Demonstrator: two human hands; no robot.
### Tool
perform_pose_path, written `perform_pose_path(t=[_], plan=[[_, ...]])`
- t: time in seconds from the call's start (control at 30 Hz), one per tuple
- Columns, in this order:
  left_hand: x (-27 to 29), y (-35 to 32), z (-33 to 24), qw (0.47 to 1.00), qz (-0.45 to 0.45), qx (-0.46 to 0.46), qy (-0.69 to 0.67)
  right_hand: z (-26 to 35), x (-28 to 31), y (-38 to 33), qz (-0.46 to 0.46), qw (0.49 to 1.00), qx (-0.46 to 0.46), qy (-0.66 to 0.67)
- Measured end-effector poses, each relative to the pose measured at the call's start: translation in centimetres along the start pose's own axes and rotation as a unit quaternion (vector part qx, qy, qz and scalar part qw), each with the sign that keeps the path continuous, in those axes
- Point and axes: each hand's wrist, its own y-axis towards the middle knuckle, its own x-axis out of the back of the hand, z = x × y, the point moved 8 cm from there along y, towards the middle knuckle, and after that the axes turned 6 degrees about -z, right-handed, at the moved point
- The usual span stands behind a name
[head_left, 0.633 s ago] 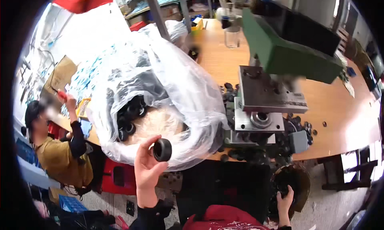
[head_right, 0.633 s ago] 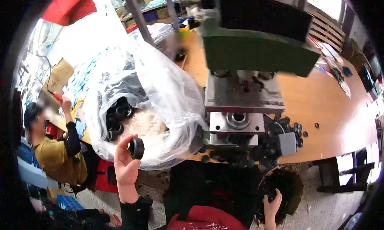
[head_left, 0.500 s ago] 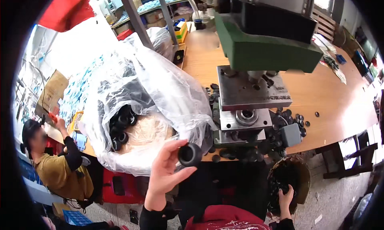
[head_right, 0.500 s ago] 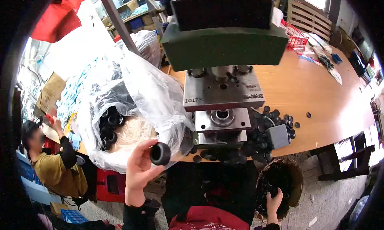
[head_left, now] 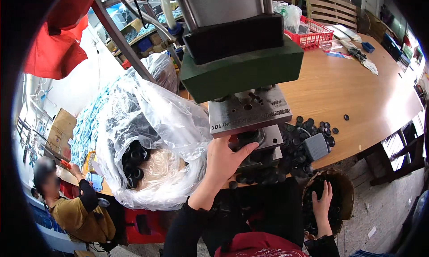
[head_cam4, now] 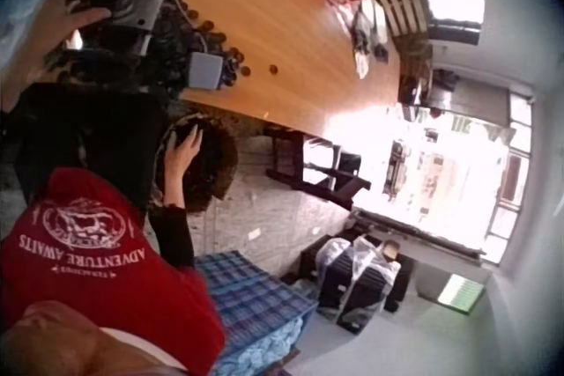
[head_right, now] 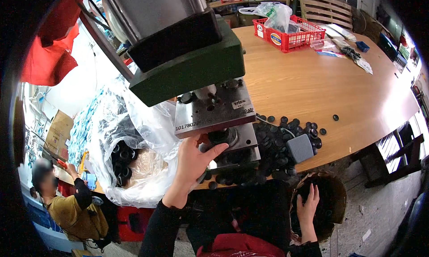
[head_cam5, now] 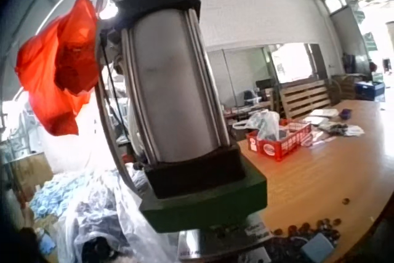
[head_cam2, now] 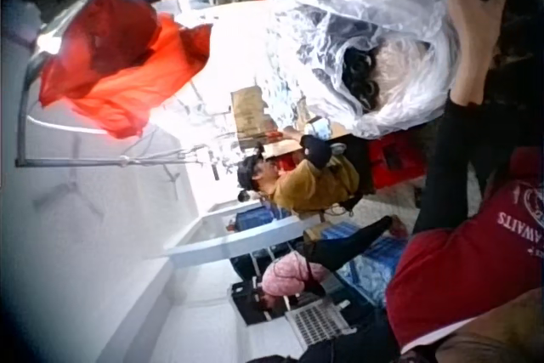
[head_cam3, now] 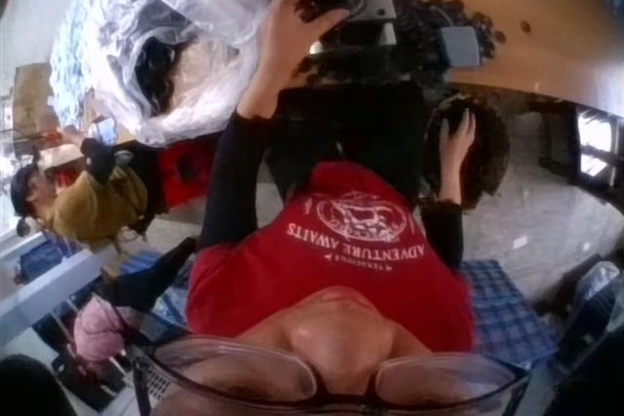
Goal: The person repeatedly picks small black circular objects from a plastic bag, places them into a press machine, and operates the lever to process them. The processed items are then dropped into a cardboard box. The task is performed continuously throughout the clip.
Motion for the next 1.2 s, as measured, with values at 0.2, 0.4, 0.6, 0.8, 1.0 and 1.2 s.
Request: perform_pose_path(t=[0.2, 0.4, 0.6, 0.8, 1.0, 1.2], plan=[[-1.1, 1.3, -1.0, 0.996, 0.023, -0.044, 0.077, 8.8, 3.3, 3.3, -0.027, 0.994, 0.067, 0.079], [-1.1, 0.9, -0.8, 0.997, 0.016, -0.022, 0.067, 16.1, 7.2, 5.9, -0.102, 0.970, 0.149, 0.163], [-1.1, -0.2, -0.8, 0.996, -0.032, -0.070, 0.042, 20.1, 5.9, 7.6, -0.089, 0.965, 0.247, -0.006], [4.4, -5.7, 0.7, 0.986, -0.118, -0.107, 0.050, 18.4, 1.2, 12.0, -0.011, 0.960, 0.183, -0.210], [19.7, -8.0, 12.9, 0.953, -0.190, 0.071, 0.224, 17.3, 0.2, 12.5, 0.016, 0.956, 0.183, -0.229], [26.9, -5.4, 22.9, 0.788, -0.154, 0.032, 0.595, 17.7, 1.4, 10.6, -0.057, 0.963, 0.230, -0.129]])
